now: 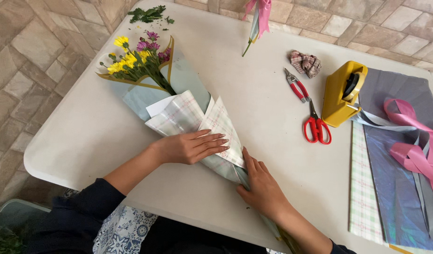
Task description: The person wraps a bouquet of yellow and purple flowers using multiple layers of light blue and plaid patterned paper. They secure the wrapping with tape from a dispenser and use scissors to cut paper.
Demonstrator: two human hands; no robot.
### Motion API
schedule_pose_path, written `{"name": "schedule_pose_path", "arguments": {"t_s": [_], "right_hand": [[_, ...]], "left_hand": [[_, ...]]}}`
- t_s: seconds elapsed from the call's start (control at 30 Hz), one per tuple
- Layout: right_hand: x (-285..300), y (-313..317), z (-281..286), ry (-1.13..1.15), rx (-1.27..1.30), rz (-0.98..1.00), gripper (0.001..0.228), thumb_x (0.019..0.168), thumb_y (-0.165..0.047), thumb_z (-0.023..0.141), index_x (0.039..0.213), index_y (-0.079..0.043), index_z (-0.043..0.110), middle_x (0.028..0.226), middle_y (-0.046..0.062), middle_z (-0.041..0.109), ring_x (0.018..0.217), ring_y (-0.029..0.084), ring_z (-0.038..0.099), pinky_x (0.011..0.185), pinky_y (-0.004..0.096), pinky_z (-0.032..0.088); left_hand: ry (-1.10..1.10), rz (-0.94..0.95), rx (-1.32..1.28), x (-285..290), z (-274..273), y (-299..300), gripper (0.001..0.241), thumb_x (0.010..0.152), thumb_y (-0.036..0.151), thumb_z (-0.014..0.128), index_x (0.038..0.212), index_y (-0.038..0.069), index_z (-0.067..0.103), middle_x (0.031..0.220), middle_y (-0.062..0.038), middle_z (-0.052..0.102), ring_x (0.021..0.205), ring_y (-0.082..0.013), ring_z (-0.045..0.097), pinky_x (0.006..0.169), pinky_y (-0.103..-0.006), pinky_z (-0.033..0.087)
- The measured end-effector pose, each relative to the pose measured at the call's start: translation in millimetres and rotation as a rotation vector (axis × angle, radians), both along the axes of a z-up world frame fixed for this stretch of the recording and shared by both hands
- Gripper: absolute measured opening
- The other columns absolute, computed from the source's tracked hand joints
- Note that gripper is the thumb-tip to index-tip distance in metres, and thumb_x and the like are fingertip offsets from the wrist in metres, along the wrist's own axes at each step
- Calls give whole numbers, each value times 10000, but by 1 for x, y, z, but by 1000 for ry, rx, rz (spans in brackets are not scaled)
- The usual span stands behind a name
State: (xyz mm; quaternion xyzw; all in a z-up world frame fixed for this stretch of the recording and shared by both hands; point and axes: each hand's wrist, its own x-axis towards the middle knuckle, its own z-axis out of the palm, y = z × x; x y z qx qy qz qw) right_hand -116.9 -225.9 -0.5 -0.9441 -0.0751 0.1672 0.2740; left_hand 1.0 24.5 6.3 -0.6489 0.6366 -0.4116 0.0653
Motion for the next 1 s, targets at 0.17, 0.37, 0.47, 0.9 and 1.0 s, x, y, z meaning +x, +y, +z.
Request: {"name": "schedule_pose_path", "arguments": {"t_s": [0.17, 0.37, 0.47, 0.9, 1.0], "right_hand": [[2, 2, 12, -68, -30, 50, 947, 762, -218, 641, 1518, -59, 92, 1436, 92, 402, 1259, 284, 391, 987, 397, 409], [9, 4, 49, 119, -186, 101, 1029, 804, -582, 638, 1527, -50, 134, 1472, 187, 400, 1349, 331, 429, 1049, 446, 444], [14, 7, 60, 164, -152, 105, 1008, 837, -564, 594, 1531, -51, 73, 1534, 231, 260, 1332, 411, 415, 1050, 515, 438], [34, 10, 36, -16, -102, 157, 992, 816, -490, 659, 1492, 65, 190, 1354, 213, 483, 1260, 342, 486, 1018, 426, 452], [30, 14, 40, -4, -92, 156, 991, 845, -444, 635, 1501, 85, 114, 1370, 247, 465, 1270, 367, 474, 1017, 451, 444]], "left_hand": [[122, 84, 49, -9, -1, 9, 416, 1038, 242, 455, 1415, 66, 466, 1420, -74, 524, 1302, -190, 516, 1116, -312, 359], [317, 90, -121, -17, -22, 7, 488, 1019, 349, 401, 1402, 54, 469, 1461, -127, 478, 1351, -250, 461, 1137, -403, 336], [287, 125, -137, -15, -27, 6, 502, 1021, 364, 400, 1427, 71, 443, 1487, -119, 448, 1361, -244, 447, 1143, -423, 325], [134, 204, -149, -7, -24, 5, 518, 1005, 406, 428, 1421, 98, 444, 1463, -84, 487, 1328, -208, 491, 1117, -430, 375], [177, 205, -158, -17, -17, 1, 527, 1012, 411, 409, 1438, 101, 423, 1471, -89, 475, 1333, -217, 484, 1117, -450, 365]]}}
